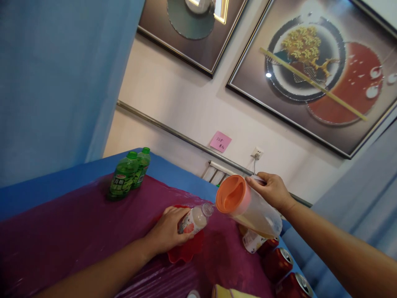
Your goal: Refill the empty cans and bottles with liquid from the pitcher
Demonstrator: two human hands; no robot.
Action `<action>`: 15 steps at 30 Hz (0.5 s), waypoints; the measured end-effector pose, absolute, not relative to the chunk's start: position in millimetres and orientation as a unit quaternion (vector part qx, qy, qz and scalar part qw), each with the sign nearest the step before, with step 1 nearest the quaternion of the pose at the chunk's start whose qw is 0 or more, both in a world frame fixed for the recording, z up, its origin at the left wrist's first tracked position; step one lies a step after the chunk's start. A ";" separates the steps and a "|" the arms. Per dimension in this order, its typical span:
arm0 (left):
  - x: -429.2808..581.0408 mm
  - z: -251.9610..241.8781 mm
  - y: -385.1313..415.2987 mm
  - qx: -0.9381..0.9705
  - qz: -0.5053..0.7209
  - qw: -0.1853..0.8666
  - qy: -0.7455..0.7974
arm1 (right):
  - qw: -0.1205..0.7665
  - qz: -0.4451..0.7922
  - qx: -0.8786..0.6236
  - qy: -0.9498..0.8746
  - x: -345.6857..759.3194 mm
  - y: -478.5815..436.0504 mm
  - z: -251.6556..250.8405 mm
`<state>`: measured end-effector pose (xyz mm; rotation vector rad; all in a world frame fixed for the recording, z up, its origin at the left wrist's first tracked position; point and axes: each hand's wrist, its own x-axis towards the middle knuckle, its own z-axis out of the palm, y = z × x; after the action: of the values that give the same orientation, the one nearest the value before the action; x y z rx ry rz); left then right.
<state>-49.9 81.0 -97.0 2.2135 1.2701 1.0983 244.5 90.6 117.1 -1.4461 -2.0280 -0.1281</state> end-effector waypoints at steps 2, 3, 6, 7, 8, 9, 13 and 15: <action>-50.0 -96.8 80.7 0.783 0.390 0.182 0.450 | 0.315 -0.053 -0.549 -0.772 244.9 91.0 117.0; -50.1 -96.6 80.6 0.783 0.390 0.182 0.449 | 0.315 -0.058 -0.548 -0.773 245.1 91.1 117.0; -50.2 -95.7 80.0 0.784 0.389 0.182 0.449 | 0.316 -0.062 -0.546 -0.773 245.3 91.1 117.1; -50.2 -95.4 79.8 0.784 0.387 0.183 0.449 | 0.317 -0.060 -0.546 -0.773 245.3 90.8 117.1; -50.1 -95.2 79.7 0.784 0.386 0.183 0.449 | 0.318 -0.058 -0.547 -0.773 245.3 90.6 117.2; -50.0 -95.1 79.6 0.784 0.386 0.184 0.451 | 0.319 -0.055 -0.547 -0.772 245.3 90.3 117.3; -49.9 -96.0 80.3 0.784 0.388 0.184 0.449 | 0.322 -0.049 -0.549 -0.770 245.3 89.4 117.5; -50.1 -96.8 80.9 0.786 0.388 0.182 0.446 | 0.320 -0.049 -0.551 -0.769 245.2 89.3 117.6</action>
<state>-50.1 80.9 -96.8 2.2189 1.2593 1.0953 245.2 89.3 117.6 -1.4470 -2.0219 -0.1298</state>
